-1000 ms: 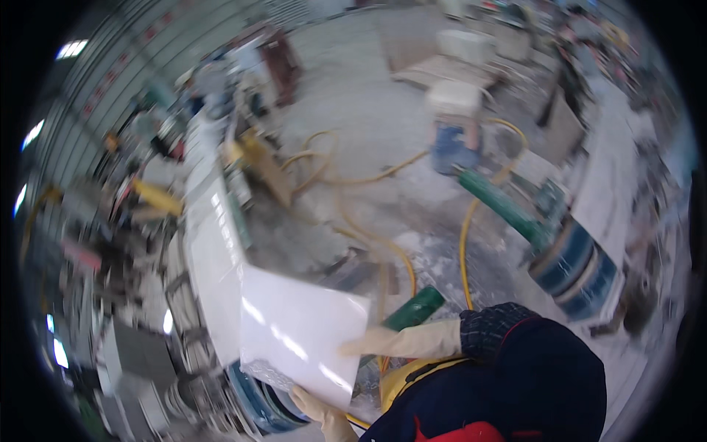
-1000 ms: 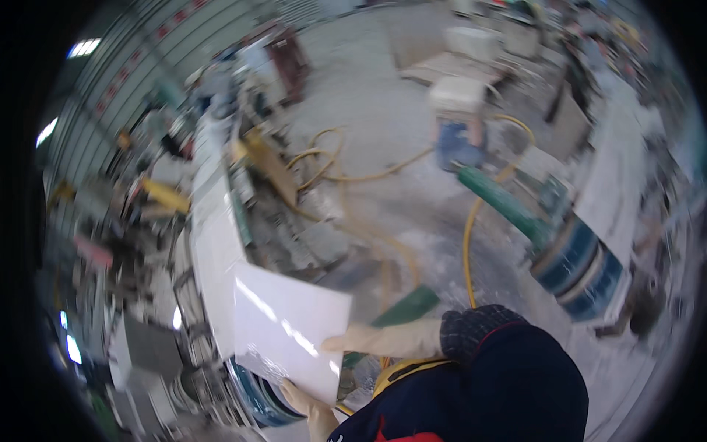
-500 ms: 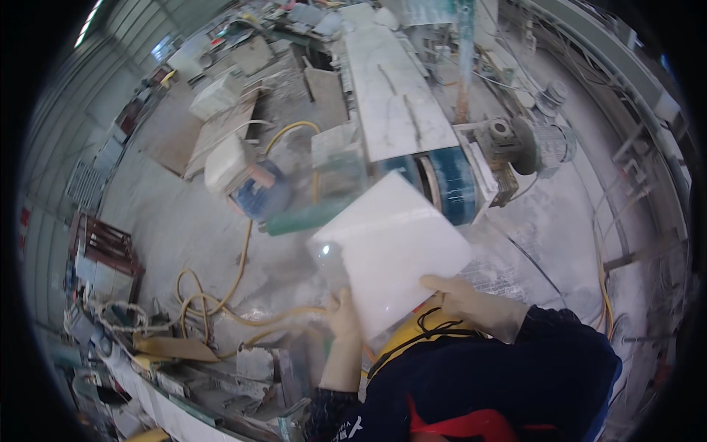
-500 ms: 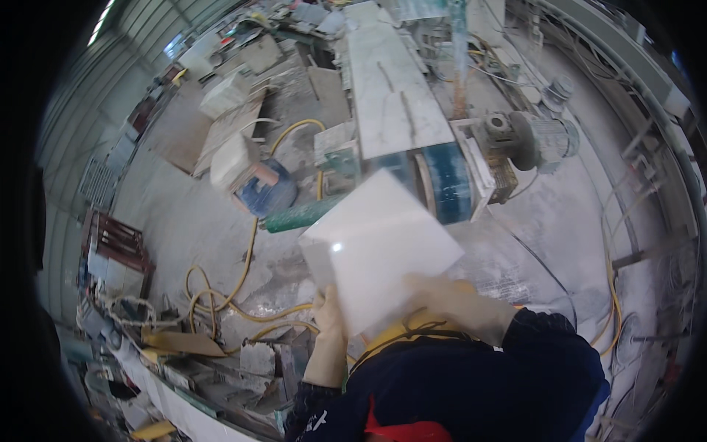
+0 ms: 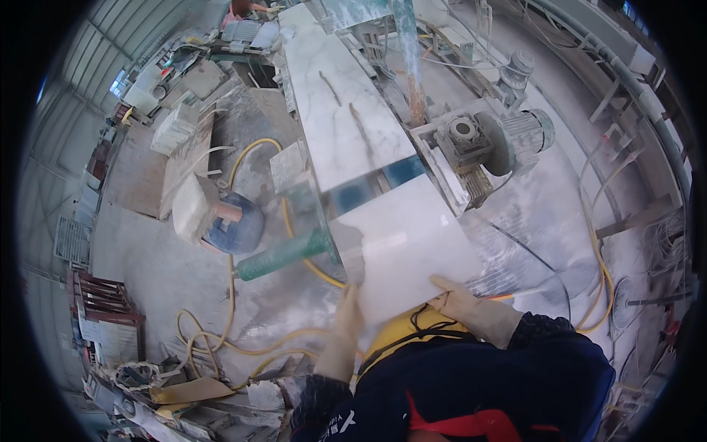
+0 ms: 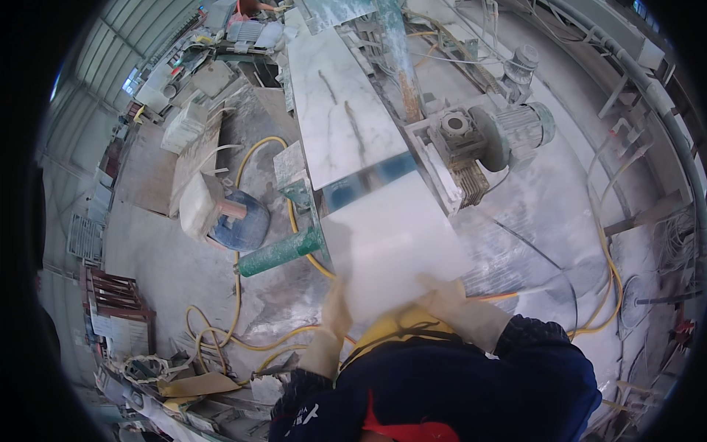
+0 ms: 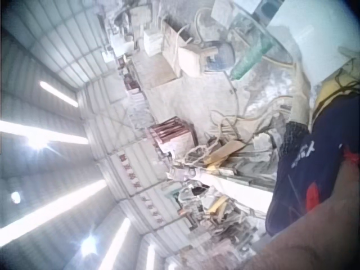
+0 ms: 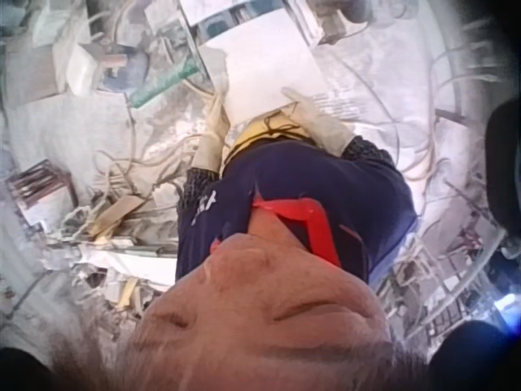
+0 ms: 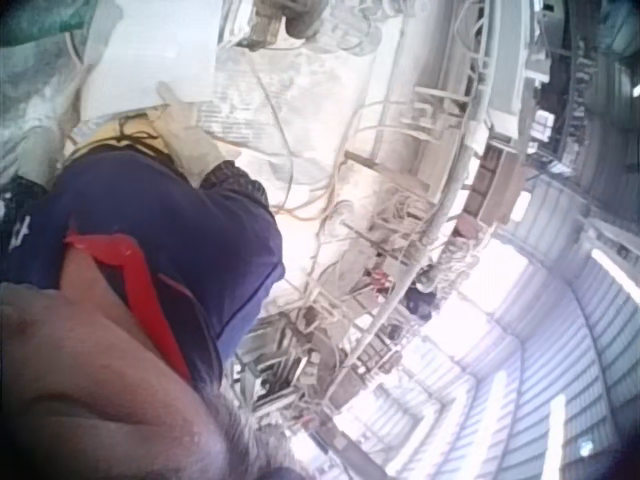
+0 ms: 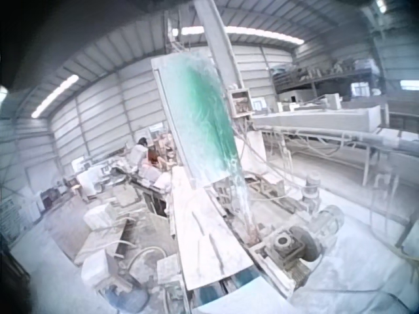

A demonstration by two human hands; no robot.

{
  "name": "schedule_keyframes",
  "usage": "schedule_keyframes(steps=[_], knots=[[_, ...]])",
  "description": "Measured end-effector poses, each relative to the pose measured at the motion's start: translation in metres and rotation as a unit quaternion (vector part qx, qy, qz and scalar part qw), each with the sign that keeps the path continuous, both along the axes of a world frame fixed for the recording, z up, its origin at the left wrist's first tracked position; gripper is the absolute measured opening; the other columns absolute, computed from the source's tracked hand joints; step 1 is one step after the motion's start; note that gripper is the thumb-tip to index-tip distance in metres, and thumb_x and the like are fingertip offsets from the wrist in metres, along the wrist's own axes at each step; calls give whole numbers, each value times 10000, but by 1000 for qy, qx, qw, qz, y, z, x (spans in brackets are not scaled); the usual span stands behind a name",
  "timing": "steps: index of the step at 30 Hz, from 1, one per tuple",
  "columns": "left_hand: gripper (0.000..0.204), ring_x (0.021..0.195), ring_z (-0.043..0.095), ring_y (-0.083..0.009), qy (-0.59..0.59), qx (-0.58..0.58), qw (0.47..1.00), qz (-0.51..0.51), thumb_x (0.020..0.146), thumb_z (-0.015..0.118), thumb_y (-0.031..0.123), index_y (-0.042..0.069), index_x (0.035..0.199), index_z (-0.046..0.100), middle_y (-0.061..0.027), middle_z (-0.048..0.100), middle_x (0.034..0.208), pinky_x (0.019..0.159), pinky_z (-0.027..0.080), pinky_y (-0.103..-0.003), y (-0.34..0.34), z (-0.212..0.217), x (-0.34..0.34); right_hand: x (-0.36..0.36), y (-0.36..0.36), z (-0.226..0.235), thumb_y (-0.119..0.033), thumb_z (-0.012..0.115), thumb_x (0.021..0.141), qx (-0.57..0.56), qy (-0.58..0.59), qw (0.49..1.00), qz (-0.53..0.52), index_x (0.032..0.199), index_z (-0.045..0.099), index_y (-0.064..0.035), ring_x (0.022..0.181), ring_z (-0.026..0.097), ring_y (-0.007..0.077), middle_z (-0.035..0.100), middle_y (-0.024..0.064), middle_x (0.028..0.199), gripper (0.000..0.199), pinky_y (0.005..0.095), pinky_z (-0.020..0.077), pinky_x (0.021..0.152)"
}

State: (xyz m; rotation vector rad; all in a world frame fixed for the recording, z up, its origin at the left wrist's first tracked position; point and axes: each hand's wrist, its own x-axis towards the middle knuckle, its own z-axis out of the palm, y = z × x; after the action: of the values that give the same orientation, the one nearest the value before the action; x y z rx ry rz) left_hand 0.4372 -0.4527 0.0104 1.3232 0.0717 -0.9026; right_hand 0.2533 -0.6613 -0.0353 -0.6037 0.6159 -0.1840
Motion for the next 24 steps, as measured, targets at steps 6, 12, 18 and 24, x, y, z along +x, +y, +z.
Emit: schedule_keyframes(steps=[6, 12, 18, 24], knots=[[475, 1117, 592, -249, 21, 128, 992, -3, 1014, 523, 372, 45, 1358, 509, -115, 566, 1278, 828, 561, -401, 5, 13, -24, 14, -10, 10, -39, 589, 973, 79, -2, 997, 11, 1303, 518, -2, 1272, 530, 326, 569, 172, 1328, 340, 486, 430, 1117], [569, 1006, 637, -222, -124, 93, 988, -18, 995, 542, 478, 39, 1354, 492, -123, 600, 1185, 810, 594, -387, -19, 19, 5, 46, -19, 4, -85, 549, 1005, 94, 8, 995, 16, 1329, 487, 7, 1323, 477, 300, 537, 160, 1375, 343, 459, 372, 1153], [548, 988, 630, -203, -13, 66, 997, 32, 996, 561, 451, 35, 1349, 502, -103, 609, 1168, 764, 582, -368, -26, 9, 18, 58, -25, 24, -93, 538, 1011, 61, 1, 996, 59, 1352, 466, 22, 1325, 481, 265, 525, 154, 1398, 366, 424, 383, 1144], [493, 934, 635, -180, -24, 98, 994, 51, 997, 571, 414, 24, 1297, 546, -81, 632, 1121, 726, 552, -322, -35, 6, 32, 71, -36, 51, -108, 512, 1027, 242, -6, 970, -13, 1336, 478, 12, 1326, 482, 250, 529, 132, 1401, 333, 405, 413, 1117]])
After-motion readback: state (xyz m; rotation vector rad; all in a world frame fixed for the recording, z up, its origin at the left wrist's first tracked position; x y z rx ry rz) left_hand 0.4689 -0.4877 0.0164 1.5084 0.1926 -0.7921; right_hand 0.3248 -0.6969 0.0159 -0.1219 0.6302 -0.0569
